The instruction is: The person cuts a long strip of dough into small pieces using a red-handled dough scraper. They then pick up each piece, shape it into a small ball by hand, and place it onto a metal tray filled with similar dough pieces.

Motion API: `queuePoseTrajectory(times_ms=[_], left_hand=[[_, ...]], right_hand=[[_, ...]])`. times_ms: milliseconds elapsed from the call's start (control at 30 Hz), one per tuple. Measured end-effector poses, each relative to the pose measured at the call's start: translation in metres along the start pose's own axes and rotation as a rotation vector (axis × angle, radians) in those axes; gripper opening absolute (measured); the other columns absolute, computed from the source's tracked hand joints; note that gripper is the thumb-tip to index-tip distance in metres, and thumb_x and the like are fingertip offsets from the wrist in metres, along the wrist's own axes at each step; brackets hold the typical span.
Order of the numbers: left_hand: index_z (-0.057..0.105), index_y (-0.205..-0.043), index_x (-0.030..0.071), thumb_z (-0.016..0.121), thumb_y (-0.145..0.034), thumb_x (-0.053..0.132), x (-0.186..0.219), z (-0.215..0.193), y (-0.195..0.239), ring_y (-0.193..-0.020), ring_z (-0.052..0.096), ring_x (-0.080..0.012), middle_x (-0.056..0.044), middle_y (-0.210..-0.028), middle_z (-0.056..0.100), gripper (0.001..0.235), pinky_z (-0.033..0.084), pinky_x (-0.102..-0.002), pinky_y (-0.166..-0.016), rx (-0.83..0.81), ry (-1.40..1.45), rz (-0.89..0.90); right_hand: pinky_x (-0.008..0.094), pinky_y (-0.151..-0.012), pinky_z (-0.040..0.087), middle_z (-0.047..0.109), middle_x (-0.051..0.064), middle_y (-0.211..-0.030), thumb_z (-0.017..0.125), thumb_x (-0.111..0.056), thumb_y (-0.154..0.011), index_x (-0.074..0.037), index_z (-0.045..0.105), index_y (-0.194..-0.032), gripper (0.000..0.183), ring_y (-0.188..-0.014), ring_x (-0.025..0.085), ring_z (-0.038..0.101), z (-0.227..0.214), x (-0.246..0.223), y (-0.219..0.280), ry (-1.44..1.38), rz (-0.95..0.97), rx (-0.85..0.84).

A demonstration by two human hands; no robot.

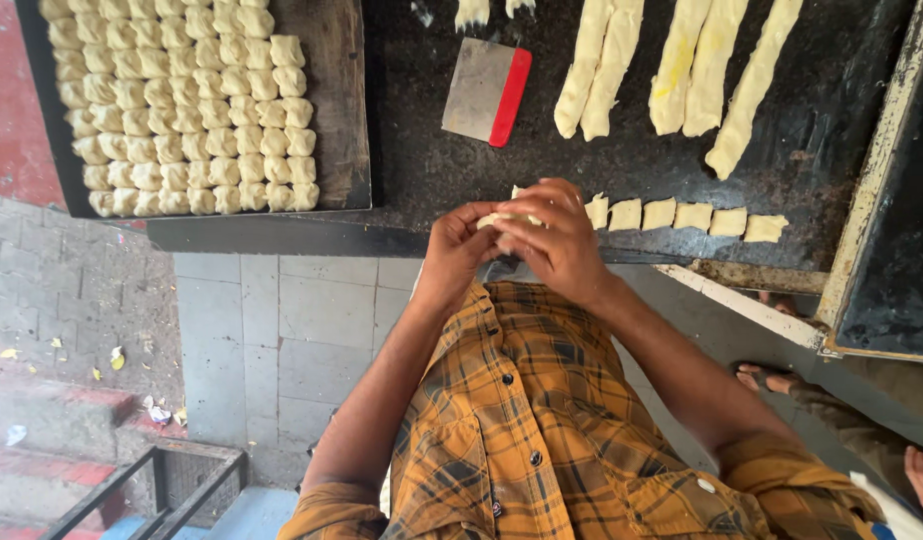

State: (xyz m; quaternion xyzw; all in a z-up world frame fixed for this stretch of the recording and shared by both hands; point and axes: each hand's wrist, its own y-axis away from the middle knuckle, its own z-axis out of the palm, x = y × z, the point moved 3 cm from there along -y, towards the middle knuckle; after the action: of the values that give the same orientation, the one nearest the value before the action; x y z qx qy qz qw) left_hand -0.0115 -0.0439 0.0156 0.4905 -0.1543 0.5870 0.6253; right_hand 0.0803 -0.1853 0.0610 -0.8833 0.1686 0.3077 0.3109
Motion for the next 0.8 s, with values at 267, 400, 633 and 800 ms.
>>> queuePoseTrajectory(times_ms=[267, 400, 633, 800], left_hand=[[0.061, -0.138, -0.004, 0.051, -0.108, 0.007, 0.040, 0.014, 0.017, -0.110, 0.069, -0.0180, -0.014, -0.122, 0.070, 0.033, 0.058, -0.031, -0.099, -0.187, -0.171, 0.002], [0.059, -0.137, -0.002, 0.051, -0.107, 0.007, 0.059, 0.007, 0.018, -0.120, 0.068, -0.0164, -0.010, -0.132, 0.067, 0.032, 0.060, -0.030, -0.101, -0.223, -0.481, 0.079], [0.068, -0.120, -0.004, 0.067, -0.100, -0.004, 0.070, -0.023, 0.011, -0.117, 0.067, -0.0187, -0.014, -0.138, 0.061, 0.020, 0.060, -0.032, -0.095, -0.105, -0.343, 0.327], [0.054, -0.131, -0.001, 0.079, -0.090, 0.005, 0.093, -0.048, 0.012, -0.104, 0.069, -0.0133, -0.009, -0.113, 0.076, 0.048, 0.054, -0.030, -0.084, -0.014, -0.976, 0.226]], right_hand=[[0.044, -0.111, 0.048, 0.056, 0.010, -0.143, 0.083, -0.018, -0.087, -0.010, 0.063, -0.125, 0.044, -0.132, 0.028, 0.057, -0.018, -0.007, -0.008, -0.262, 0.167, 0.079], [0.042, -0.103, 0.054, 0.057, 0.011, -0.132, 0.085, -0.012, -0.083, -0.018, 0.053, -0.137, 0.063, -0.121, 0.024, 0.062, 0.023, 0.017, -0.009, -1.564, 0.859, 0.064], [0.035, -0.091, 0.057, 0.070, 0.011, -0.113, 0.071, -0.014, -0.098, 0.002, 0.064, -0.131, 0.037, -0.098, 0.018, 0.067, 0.071, 0.028, 0.011, -1.561, 0.943, 0.137], [0.025, -0.073, 0.055, 0.072, 0.009, -0.102, 0.073, 0.001, -0.096, 0.005, 0.074, -0.110, 0.015, -0.083, 0.013, 0.066, 0.072, 0.026, -0.020, -0.853, 0.730, 0.041]])
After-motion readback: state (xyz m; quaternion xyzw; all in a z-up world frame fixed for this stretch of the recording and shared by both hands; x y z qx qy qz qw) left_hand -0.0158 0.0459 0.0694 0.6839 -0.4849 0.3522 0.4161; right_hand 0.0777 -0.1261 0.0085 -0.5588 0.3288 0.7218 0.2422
